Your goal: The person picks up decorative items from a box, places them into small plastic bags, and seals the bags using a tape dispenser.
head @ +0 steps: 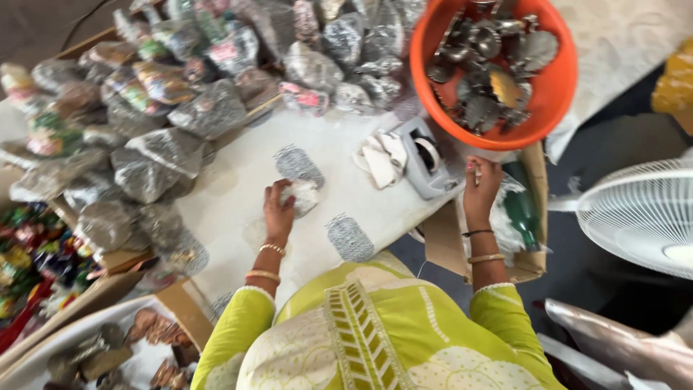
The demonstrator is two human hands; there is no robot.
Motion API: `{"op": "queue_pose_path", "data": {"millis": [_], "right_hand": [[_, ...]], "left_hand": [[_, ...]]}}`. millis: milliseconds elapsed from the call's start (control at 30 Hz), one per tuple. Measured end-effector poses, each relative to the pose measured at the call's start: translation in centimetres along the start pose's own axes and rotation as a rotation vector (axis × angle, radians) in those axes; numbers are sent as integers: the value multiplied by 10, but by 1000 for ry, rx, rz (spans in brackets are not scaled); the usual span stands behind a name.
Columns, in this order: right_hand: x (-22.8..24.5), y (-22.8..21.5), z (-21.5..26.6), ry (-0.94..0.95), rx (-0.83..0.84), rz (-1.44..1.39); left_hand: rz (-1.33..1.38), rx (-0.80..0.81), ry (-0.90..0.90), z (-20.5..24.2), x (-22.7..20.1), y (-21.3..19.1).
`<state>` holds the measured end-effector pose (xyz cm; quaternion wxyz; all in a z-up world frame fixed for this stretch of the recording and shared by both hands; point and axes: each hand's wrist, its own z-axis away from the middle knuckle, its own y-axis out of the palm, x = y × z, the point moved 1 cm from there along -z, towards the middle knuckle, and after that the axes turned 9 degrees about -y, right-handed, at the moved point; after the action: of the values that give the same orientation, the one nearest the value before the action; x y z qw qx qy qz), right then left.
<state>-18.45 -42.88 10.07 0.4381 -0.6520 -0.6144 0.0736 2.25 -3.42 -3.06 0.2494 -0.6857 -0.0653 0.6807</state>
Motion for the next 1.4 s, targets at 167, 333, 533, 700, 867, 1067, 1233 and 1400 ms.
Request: {"op": "queue_pose_path", "data": {"millis": [167,333,533,700,867,1067,1233,1400], "right_hand": [[-58,5,21,232,350,-166],[-55,14,21,342,435,-163],[-50,15,16,262,474,-229],[-41,7,14,258,504,-263],[-30,-1,21,289,446,-324],[-21,-10,25,389,422,-480],[-34,-11,43,472,417,-568],[-54,-9,62,539,436,-616]], "left_hand": [[12,22,-44,1,-10,-3],[-5,21,-45,1,-10,-4],[4,31,-113,2,-14,-5],[11,41,-120,1,-12,-5],[22,43,-123,1,-12,-7],[35,44,-107,1,-13,-7],[25,48,-125,0,-16,-7],[7,40,-134,0,-16,-8]]}}
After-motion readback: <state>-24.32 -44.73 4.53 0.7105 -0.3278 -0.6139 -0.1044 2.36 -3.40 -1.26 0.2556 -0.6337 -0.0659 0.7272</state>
